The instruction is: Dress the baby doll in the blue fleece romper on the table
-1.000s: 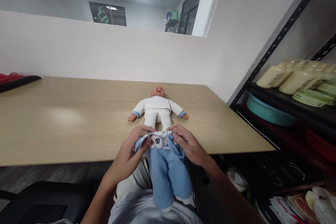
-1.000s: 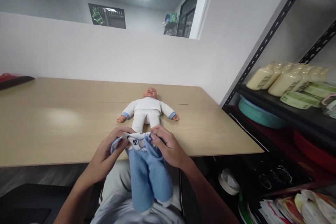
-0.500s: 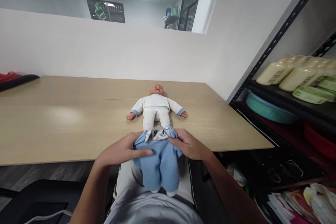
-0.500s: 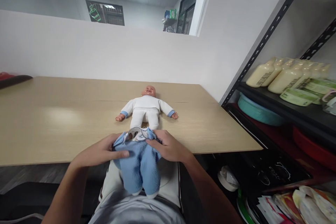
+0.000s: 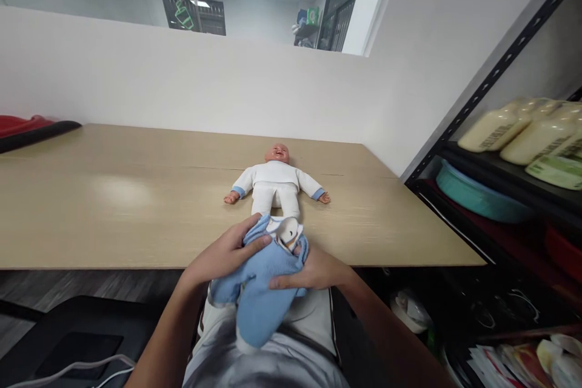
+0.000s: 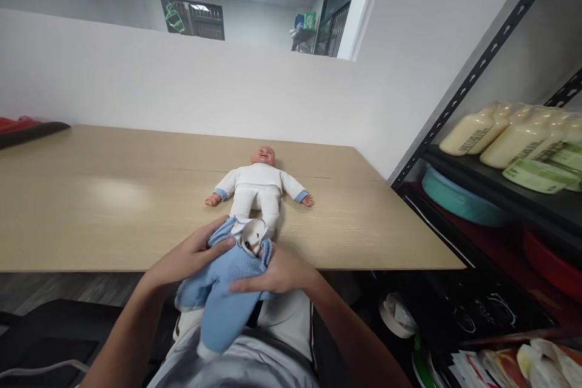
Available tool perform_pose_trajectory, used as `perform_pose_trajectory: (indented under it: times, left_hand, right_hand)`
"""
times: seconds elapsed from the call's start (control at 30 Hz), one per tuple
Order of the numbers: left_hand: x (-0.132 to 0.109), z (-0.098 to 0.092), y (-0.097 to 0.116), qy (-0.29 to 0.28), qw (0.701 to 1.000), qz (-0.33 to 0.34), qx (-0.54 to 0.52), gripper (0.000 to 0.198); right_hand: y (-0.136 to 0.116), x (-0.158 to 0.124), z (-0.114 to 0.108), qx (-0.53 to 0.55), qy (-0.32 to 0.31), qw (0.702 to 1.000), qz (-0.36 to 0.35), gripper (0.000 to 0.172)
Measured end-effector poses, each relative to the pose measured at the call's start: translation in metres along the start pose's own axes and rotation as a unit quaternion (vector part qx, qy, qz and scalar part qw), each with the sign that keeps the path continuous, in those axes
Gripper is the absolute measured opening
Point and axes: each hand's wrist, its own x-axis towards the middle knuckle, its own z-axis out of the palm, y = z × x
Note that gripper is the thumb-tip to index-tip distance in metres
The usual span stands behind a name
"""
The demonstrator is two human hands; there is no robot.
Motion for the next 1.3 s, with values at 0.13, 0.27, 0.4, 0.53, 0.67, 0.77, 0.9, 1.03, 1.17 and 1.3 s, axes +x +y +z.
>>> perform_pose_trajectory:
  times: [0.13,0.27,0.4,0.53,0.67,0.77,0.9,1.03,1.17,1.3]
  left_hand:
    - [-0.013,-0.013,-0.011,-0.120,0.993,0.002,-0.003,0.055]
    - [-0.021,-0.017,-0.025,-0.137,0.990,-0.011,-0.035,0.058]
    - [-0.022,-0.013,-0.027,-0.119,0.990,-0.024,-0.071,0.038]
    - [-0.022,-0.008,-0.025,-0.079,0.993,-0.041,-0.080,0.045]
    - [-0.021,0.001,-0.029,-0.013,0.992,-0.057,-0.110,0.048]
    - [-0.021,0.010,-0.036,0.024,0.989,-0.059,-0.133,0.051]
    - [-0.022,0.016,-0.043,0.015,0.984,-0.071,-0.164,0.069]
    - [-0.027,0.011,-0.042,-0.109,0.974,-0.053,-0.190,0.087]
    - [-0.027,0.009,-0.040,-0.121,0.970,-0.073,-0.200,0.077]
    - [-0.024,0.015,-0.037,-0.065,0.960,-0.079,-0.259,0.060]
  right_hand:
    - [0.011,0.002,0.005,0.042,-0.003,0.998,0.043,0.043]
    - [0.029,0.005,0.004,0.084,0.059,0.989,0.109,0.053]
    - [0.028,0.005,0.005,0.108,0.045,0.982,0.151,0.051]
    - [0.022,0.007,0.005,0.141,-0.083,0.981,0.103,0.072]
    - [0.022,0.010,0.006,0.144,-0.139,0.976,0.091,0.088]
    - [0.021,0.008,0.009,0.111,-0.110,0.983,0.097,0.091]
    - [0.023,0.000,0.012,0.071,-0.060,0.990,0.109,0.077]
    - [0.032,-0.005,0.016,0.124,0.012,0.982,0.145,0.058]
    - [0.036,-0.007,0.019,0.176,0.042,0.970,0.162,0.059]
    - [0.032,-0.009,0.017,0.155,-0.042,0.979,0.129,0.081]
